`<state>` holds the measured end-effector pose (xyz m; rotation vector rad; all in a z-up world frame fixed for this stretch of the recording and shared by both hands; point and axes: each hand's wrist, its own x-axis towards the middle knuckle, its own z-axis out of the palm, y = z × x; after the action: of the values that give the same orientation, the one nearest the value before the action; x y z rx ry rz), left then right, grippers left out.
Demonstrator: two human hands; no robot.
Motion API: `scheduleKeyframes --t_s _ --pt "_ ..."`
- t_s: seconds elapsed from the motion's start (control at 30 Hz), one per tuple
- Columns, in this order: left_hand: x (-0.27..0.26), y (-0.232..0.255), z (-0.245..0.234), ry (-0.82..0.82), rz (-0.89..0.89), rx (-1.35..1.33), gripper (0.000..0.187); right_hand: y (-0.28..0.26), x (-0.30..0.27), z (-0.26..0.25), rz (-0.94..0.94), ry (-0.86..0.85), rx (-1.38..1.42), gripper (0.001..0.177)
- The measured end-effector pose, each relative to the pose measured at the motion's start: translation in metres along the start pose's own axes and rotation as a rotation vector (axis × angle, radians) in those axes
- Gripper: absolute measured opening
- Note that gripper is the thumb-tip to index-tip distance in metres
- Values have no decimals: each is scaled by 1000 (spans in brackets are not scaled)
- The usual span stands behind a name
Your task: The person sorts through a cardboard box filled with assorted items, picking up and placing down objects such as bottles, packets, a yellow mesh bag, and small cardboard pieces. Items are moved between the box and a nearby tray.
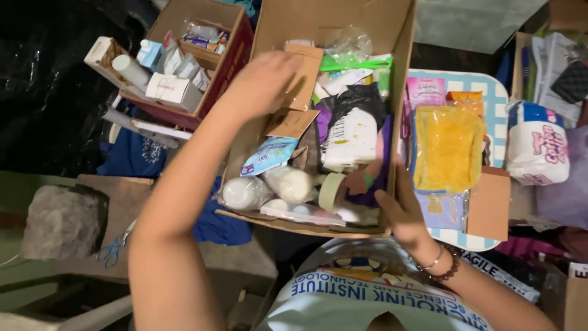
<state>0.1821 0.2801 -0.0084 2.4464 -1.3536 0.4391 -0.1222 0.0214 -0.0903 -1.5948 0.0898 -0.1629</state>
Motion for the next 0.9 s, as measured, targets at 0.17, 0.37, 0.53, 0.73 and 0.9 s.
scheduleKeyframes --t_s 0.17,0.37,0.53,0.73,0.9 --pt "33 -29 100 -516 -75 441 96 2 2 -7 -32 24 -119 76" --pt "43 -17 102 -365 -94 531 28 27 0 -30 126 18 75 81" --pt "46 35 -12 -96 -540 -1041 28 -3 13 -49 -249 8 -290 52" --pt "33 132 -20 -68 -524 -1984 39 -74 38 -30 -206 -74 198 57" --pt "18 191 31 -229 -596 -2028 40 -95 60 -36 -210 17 335 55"
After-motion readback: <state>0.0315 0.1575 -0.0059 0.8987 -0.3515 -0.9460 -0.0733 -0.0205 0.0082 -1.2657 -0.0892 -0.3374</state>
